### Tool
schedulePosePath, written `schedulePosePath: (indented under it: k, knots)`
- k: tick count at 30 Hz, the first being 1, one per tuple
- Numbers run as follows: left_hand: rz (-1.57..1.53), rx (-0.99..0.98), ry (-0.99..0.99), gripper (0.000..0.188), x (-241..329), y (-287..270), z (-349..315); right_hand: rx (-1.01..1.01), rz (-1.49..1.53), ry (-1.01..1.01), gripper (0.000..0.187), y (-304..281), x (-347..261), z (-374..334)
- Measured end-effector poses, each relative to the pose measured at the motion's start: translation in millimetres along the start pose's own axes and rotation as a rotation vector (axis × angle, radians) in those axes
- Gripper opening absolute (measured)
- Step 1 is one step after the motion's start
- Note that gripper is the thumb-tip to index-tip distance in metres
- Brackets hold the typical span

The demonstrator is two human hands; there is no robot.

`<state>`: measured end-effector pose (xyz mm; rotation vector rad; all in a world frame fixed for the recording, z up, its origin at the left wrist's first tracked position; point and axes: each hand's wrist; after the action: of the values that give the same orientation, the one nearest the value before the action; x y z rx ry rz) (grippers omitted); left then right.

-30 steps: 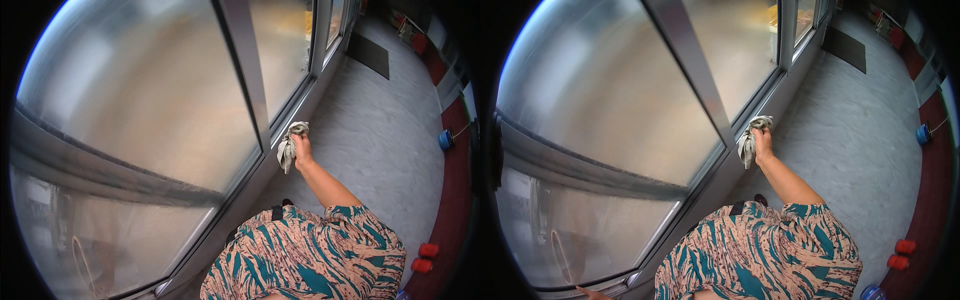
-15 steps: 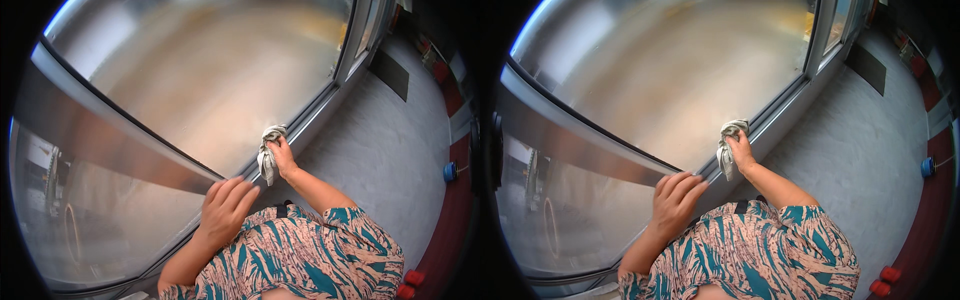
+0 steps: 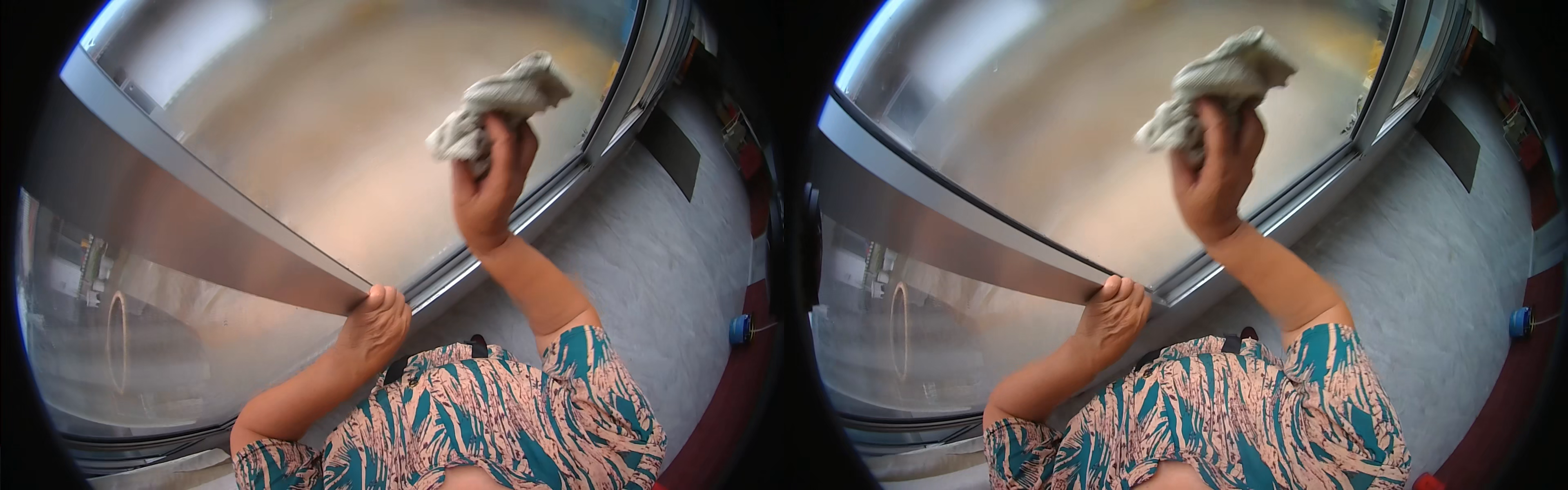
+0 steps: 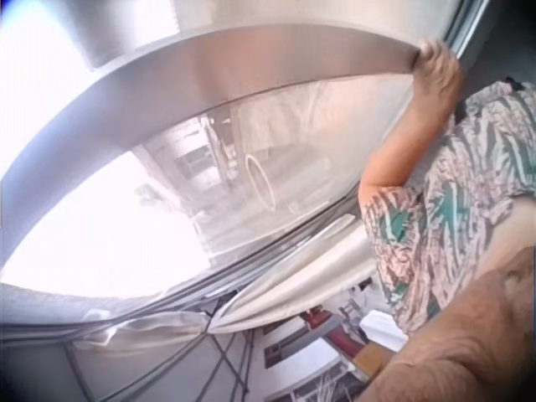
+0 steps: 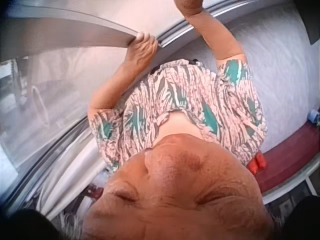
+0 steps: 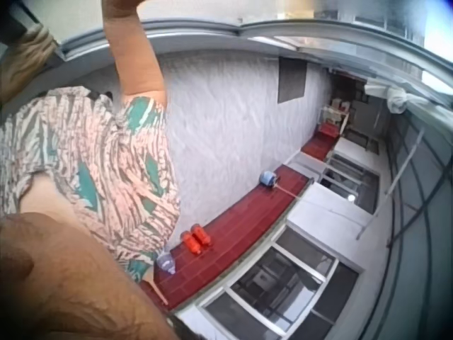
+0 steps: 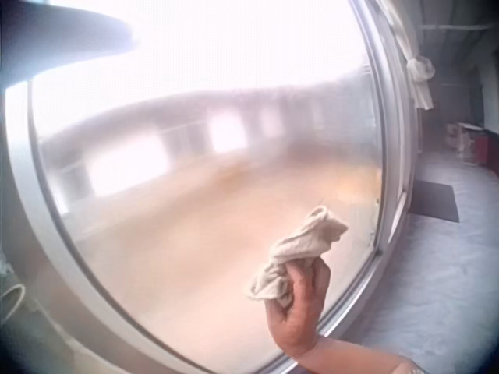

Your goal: The person wipes the glass panes of a large window or sliding door with a cloth, handling the cloth by hand to rub different sections of the glass.

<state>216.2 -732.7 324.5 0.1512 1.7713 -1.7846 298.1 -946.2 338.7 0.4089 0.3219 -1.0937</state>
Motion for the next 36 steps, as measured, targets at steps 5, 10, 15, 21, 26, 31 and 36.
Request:
schedulePosePath:
  k: [5,10,15,21,26,31,36]
  knots:
    - [-0.119,0.201,-0.094,0.005,4.0,11.4,-22.4,-0.214,0.314,-0.243,0.032,-4.3,-59.9,-72.3]
    - [-0.082,0.112,-0.058,0.004,4.3,-5.5,-36.1,-0.288,0.359,-0.357,0.028,2.7,-69.4,-54.5]
    - [-0.006,0.092,-0.083,0.008,7.1,-0.1,-48.2,0.167,0.122,-0.506,0.049,46.8,-33.8,94.4]
    - [0.015,0.132,-0.144,0.012,12.8,2.8,-62.2,0.361,0.386,-0.515,0.028,69.6,-108.6,269.8]
    - [0.031,0.151,-0.183,0.015,15.1,14.5,-80.2,0.559,0.656,-0.749,0.02,91.5,-173.6,221.9]
    - [-0.008,0.156,-0.258,0.015,20.8,31.6,-97.7,-0.141,0.561,-0.873,0.018,51.6,-129.1,22.0]
    - [-0.025,0.23,-0.281,0.015,20.8,45.3,-98.3,-0.35,0.562,-1.239,0.022,29.1,-81.7,-6.3]
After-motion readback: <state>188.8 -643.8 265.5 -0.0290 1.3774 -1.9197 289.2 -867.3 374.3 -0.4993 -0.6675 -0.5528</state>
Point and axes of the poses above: each hand's wrist, its own z-axis towards the middle knuckle, its own y-axis out of the palm, x = y × z, and after that the axes turned 11 degrees about x, right-handed
